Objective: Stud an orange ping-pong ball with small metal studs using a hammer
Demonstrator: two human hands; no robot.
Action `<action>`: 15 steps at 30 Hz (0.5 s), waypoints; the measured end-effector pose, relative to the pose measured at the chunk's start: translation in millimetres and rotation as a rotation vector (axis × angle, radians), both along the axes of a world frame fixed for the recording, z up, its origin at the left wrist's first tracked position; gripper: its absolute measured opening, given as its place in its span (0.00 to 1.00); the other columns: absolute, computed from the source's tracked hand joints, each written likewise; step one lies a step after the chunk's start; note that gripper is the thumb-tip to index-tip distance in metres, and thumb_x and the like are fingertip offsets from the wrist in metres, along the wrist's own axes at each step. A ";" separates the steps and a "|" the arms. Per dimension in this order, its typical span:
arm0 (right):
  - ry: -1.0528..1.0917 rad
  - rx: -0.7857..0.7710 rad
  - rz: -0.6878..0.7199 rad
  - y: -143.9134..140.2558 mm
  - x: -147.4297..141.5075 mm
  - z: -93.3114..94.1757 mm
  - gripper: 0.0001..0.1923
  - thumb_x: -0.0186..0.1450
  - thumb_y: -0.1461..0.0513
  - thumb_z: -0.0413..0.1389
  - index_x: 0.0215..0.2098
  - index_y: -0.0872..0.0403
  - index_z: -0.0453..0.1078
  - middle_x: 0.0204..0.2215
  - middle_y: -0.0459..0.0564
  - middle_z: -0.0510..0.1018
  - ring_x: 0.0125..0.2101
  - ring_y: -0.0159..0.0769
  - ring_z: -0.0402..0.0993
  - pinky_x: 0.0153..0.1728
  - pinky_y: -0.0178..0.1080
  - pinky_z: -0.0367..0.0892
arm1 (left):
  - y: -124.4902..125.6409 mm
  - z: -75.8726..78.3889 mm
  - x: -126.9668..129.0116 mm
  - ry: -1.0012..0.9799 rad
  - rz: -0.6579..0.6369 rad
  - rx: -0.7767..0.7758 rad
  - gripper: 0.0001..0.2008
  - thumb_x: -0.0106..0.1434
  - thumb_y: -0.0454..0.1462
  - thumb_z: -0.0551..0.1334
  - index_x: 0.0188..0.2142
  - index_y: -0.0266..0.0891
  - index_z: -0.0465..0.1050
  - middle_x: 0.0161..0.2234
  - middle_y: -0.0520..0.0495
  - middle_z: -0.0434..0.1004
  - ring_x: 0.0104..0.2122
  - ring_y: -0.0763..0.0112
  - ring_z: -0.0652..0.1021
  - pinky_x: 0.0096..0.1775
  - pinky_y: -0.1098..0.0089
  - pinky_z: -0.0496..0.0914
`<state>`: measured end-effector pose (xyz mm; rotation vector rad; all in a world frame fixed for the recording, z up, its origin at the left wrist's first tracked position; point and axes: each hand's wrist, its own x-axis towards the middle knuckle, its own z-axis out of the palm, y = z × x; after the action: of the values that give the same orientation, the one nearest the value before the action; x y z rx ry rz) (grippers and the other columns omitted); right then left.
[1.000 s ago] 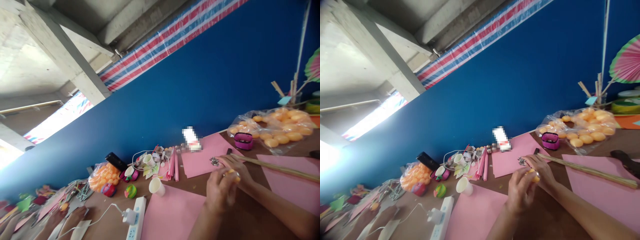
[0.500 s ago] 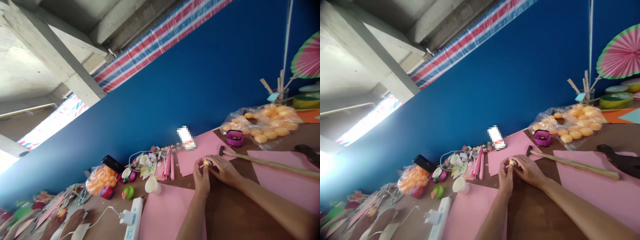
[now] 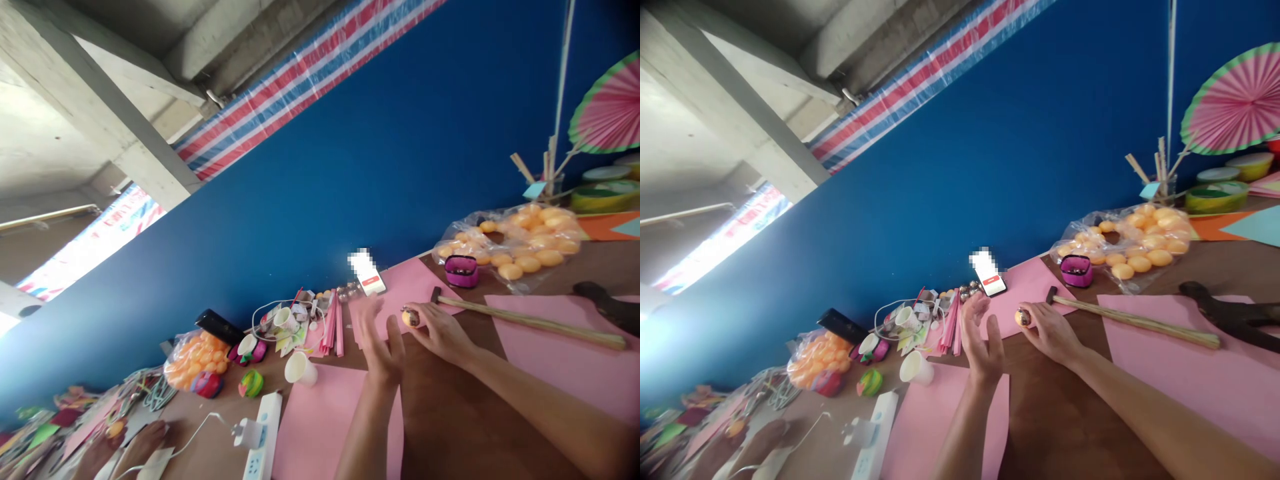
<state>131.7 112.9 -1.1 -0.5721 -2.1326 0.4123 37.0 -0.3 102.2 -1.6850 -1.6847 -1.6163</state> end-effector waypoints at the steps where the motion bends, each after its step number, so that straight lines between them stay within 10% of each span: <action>1: 0.007 -0.005 -0.002 0.0 0.0 -0.1 0.15 0.61 0.63 0.48 0.47 0.55 0.58 0.38 0.54 0.72 0.38 0.41 0.69 0.40 0.43 0.65 | -2.0 4.1 0.9 0.115 0.007 0.031 0.20 0.60 0.31 0.54 0.53 0.35 0.57 0.48 0.35 0.66 0.50 0.60 0.69 0.47 0.58 0.68; 10: 0.000 -0.014 0.017 -1.2 2.9 4.4 0.13 0.59 0.63 0.49 0.43 0.54 0.59 0.37 0.54 0.72 0.37 0.41 0.69 0.37 0.43 0.66 | -14.1 28.6 12.3 0.557 0.000 0.308 0.18 0.59 0.35 0.55 0.50 0.36 0.60 0.46 0.35 0.69 0.48 0.59 0.71 0.46 0.55 0.69; 15: -0.026 0.009 0.022 -1.9 3.2 6.7 0.14 0.58 0.65 0.49 0.44 0.54 0.60 0.38 0.53 0.72 0.39 0.41 0.68 0.39 0.43 0.65 | -21.4 13.7 18.6 0.457 -0.013 0.018 0.19 0.58 0.33 0.55 0.50 0.36 0.61 0.48 0.36 0.68 0.50 0.61 0.69 0.51 0.55 0.65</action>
<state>134.9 111.0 5.6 -0.5520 -2.1665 0.4088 55.6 -21.7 115.8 -1.8784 -1.4266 -1.1277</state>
